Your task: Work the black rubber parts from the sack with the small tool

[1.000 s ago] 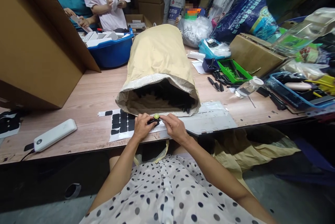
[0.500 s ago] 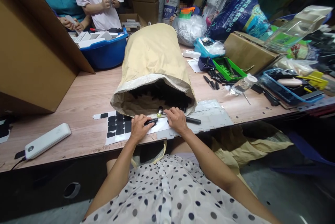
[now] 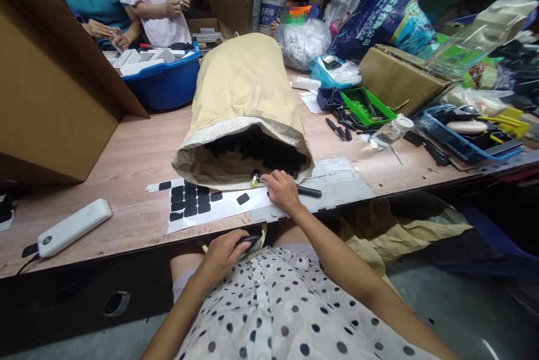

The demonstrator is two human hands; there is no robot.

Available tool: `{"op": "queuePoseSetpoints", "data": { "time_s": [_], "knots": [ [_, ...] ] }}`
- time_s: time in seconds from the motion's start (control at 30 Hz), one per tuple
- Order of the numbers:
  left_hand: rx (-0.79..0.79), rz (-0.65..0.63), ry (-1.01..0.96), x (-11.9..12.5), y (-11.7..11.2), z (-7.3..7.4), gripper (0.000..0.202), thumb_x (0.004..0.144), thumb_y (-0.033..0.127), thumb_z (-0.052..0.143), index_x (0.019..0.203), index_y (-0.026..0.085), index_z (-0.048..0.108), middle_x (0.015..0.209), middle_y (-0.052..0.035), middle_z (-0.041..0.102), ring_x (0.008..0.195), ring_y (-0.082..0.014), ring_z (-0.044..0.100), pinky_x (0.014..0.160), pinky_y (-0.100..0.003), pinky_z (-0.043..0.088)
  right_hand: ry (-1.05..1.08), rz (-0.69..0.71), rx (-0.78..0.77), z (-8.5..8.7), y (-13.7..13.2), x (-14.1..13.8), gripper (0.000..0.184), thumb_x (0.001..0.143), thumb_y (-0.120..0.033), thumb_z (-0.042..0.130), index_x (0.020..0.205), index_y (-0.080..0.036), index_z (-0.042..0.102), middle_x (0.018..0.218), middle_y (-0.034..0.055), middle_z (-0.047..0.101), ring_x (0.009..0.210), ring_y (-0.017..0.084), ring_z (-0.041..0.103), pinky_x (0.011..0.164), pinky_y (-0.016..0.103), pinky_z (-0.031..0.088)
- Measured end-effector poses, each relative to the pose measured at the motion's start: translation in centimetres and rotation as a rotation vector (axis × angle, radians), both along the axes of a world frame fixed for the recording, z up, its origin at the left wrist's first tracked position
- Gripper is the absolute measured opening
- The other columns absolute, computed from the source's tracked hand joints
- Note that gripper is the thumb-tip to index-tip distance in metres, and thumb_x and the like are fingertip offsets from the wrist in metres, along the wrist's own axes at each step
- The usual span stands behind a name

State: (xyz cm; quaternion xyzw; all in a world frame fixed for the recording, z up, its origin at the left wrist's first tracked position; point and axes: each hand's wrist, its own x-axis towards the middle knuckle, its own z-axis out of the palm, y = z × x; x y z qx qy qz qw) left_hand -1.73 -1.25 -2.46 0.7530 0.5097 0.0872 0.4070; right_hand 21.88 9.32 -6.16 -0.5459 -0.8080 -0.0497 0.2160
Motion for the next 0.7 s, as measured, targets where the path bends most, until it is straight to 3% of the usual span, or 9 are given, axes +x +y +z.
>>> {"op": "queuePoseSetpoints", "data": {
  "time_s": [0.13,0.23,0.43,0.57,0.7],
  "knots": [
    [-0.149,0.090,0.491,0.2,-0.3,-1.4,0.028,0.095,0.026,0.050,0.115,0.021,0.069,0.113,-0.0124,0.075,0.106,-0.0281,0.070,0.087,-0.036,0.052,0.013,-0.005,0.004,0.0,0.0,-0.1,0.028,0.093,-0.016,0.052,0.113,-0.025,0.070,0.089,0.0062,0.062,0.083,0.021,0.046,0.070,0.032,0.031],
    [-0.202,0.079,0.658,0.9,0.5,-2.0,0.028,0.094,0.024,0.051,0.112,0.017,0.072,0.113,-0.0168,0.074,0.111,-0.0318,0.069,0.091,-0.040,0.051,0.020,-0.014,0.009,-0.1,0.0,-0.2,0.028,0.093,-0.016,0.052,0.113,-0.025,0.070,0.089,0.0061,0.062,0.083,0.021,0.046,0.070,0.032,0.031],
    [-0.215,0.053,0.729,1.7,0.8,-2.7,0.037,0.092,0.012,0.044,0.114,0.019,0.073,0.118,-0.0161,0.074,0.113,-0.0295,0.069,0.092,-0.038,0.051,0.020,-0.011,0.005,0.0,0.0,-0.2,0.028,0.093,-0.016,0.052,0.114,-0.025,0.070,0.089,0.0059,0.062,0.083,0.021,0.046,0.070,0.031,0.031],
    [-0.222,0.083,0.676,1.2,0.4,-3.4,0.030,0.093,0.025,0.050,0.112,0.020,0.073,0.114,-0.0154,0.075,0.113,-0.0300,0.068,0.093,-0.038,0.050,0.020,-0.016,0.007,-0.1,0.0,-0.2,0.029,0.093,-0.015,0.052,0.113,-0.025,0.069,0.090,0.0059,0.062,0.083,0.021,0.046,0.070,0.032,0.031],
    [-0.292,-0.005,0.654,1.3,0.4,-2.5,0.033,0.093,0.033,0.052,0.116,0.021,0.072,0.119,-0.0153,0.073,0.117,-0.0316,0.066,0.094,-0.039,0.049,0.026,-0.019,0.006,-0.2,0.0,-0.3,0.029,0.093,-0.016,0.052,0.114,-0.025,0.070,0.090,0.0059,0.062,0.084,0.021,0.045,0.070,0.032,0.031]
  ]
}}
